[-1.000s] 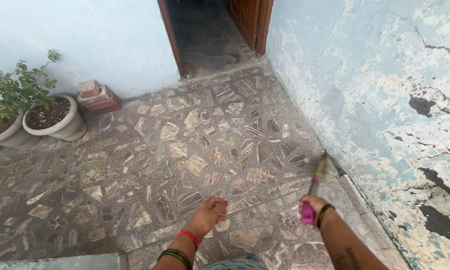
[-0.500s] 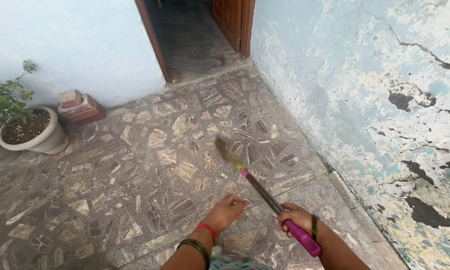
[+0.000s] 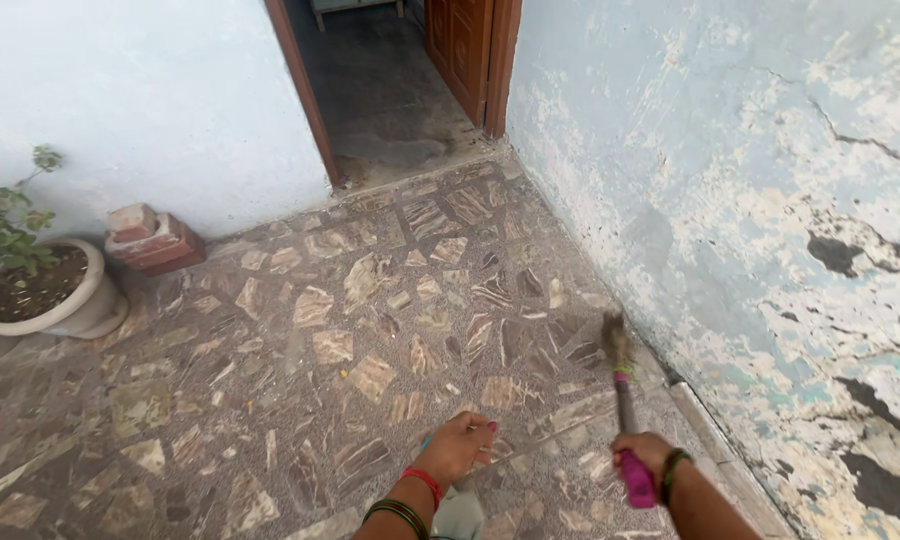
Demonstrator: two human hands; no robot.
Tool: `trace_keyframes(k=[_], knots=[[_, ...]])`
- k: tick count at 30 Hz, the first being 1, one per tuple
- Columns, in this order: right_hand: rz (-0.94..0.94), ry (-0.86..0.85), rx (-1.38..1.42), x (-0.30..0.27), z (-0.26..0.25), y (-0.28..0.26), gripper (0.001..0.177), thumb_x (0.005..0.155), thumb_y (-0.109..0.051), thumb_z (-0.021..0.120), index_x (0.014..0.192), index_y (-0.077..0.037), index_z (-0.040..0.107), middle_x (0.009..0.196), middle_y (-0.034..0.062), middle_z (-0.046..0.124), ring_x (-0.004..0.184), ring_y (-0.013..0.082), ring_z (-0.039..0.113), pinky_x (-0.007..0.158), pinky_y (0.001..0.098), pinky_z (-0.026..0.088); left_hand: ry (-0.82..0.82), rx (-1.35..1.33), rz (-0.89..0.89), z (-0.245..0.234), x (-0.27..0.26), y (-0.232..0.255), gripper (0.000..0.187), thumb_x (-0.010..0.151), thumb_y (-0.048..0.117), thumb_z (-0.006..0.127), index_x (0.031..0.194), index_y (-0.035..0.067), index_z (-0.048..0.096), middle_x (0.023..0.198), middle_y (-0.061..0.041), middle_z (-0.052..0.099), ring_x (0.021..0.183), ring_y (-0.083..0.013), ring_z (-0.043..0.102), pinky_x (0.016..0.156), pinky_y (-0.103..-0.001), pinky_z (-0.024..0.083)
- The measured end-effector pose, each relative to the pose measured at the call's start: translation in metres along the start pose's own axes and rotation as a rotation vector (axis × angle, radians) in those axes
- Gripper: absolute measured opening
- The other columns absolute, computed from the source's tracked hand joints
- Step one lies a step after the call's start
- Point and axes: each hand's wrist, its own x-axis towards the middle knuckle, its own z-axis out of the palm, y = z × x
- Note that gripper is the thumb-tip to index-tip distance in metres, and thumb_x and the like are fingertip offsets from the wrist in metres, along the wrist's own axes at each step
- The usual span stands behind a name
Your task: The person sweeps the tiled floor of an outdoor terrace and a set of stairs using a long-handled broom.
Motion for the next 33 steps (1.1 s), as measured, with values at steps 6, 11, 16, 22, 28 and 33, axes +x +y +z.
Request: trace_keyframes(k=[6, 11, 16, 22, 28, 33], knots=[[0.066, -0.022, -0.358, -0.006, 0.101, -0.044, 0.063, 0.085, 0.001, 0.07, 0.141, -0.002, 0.043, 0.075, 0.0152, 0.065, 0.055, 0.0231, 0.062, 0.047, 0.0374, 0.054, -0.018, 0.059, -0.072, -0.035, 0.049, 0.055, 0.047, 0.095, 0.039, 0.065, 0.129, 0.008, 0.061, 0.107, -0.003, 0.069, 0.085, -0.0137, 0.067, 0.077, -0.029, 0.049], [0.04, -0.245, -0.5, -0.027, 0.146, -0.117, 0.083, 0.082, 0.003, 0.069, 0.155, -0.011, 0.032, 0.074, 0.0135, 0.062, 0.054, 0.0212, 0.063, 0.044, 0.0376, 0.054, -0.062, 0.011, -0.086, -0.063, 0.085, 0.105, 0.046, 0.095, 0.038, 0.063, 0.13, 0.007, 0.061, 0.105, -0.003, 0.067, 0.085, -0.0144, 0.066, 0.072, -0.029, 0.048], [0.004, -0.277, -0.3, -0.031, 0.166, -0.178, 0.09, 0.083, 0.003, 0.071, 0.158, -0.012, 0.023, 0.078, 0.016, 0.064, 0.055, 0.0219, 0.061, 0.044, 0.0368, 0.053, -0.074, -0.016, -0.072, -0.101, 0.109, 0.144, 0.044, 0.097, 0.036, 0.064, 0.129, 0.005, 0.062, 0.101, -0.003, 0.066, 0.084, -0.0148, 0.066, 0.07, -0.028, 0.047], [-0.06, -0.12, -0.093, 0.016, 0.145, -0.208, 0.083, 0.086, 0.0, 0.068, 0.154, -0.016, 0.022, 0.077, 0.0159, 0.064, 0.052, 0.0221, 0.056, 0.044, 0.0351, 0.052, -0.045, 0.037, -0.08, -0.132, 0.13, 0.173, 0.042, 0.097, 0.036, 0.062, 0.128, 0.007, 0.061, 0.099, -0.001, 0.068, 0.085, -0.0129, 0.068, 0.069, -0.027, 0.048], [0.029, -0.054, -0.021, 0.088, 0.112, -0.248, 0.051, 0.088, -0.006, 0.07, 0.131, 0.011, 0.048, 0.072, 0.0159, 0.062, 0.051, 0.0234, 0.059, 0.043, 0.034, 0.055, -0.042, -0.018, -0.103, -0.133, 0.159, 0.185, 0.044, 0.096, 0.039, 0.066, 0.127, 0.008, 0.062, 0.098, -0.002, 0.066, 0.083, -0.0136, 0.066, 0.07, -0.028, 0.045], [0.011, -0.042, -0.336, 0.086, 0.154, -0.25, 0.055, 0.086, -0.001, 0.071, 0.134, 0.006, 0.045, 0.075, 0.0169, 0.065, 0.054, 0.0246, 0.061, 0.045, 0.0392, 0.056, -0.039, 0.033, -0.132, -0.126, 0.19, 0.201, 0.042, 0.097, 0.039, 0.063, 0.126, 0.009, 0.062, 0.1, -0.002, 0.067, 0.085, -0.0133, 0.067, 0.071, -0.028, 0.047]])
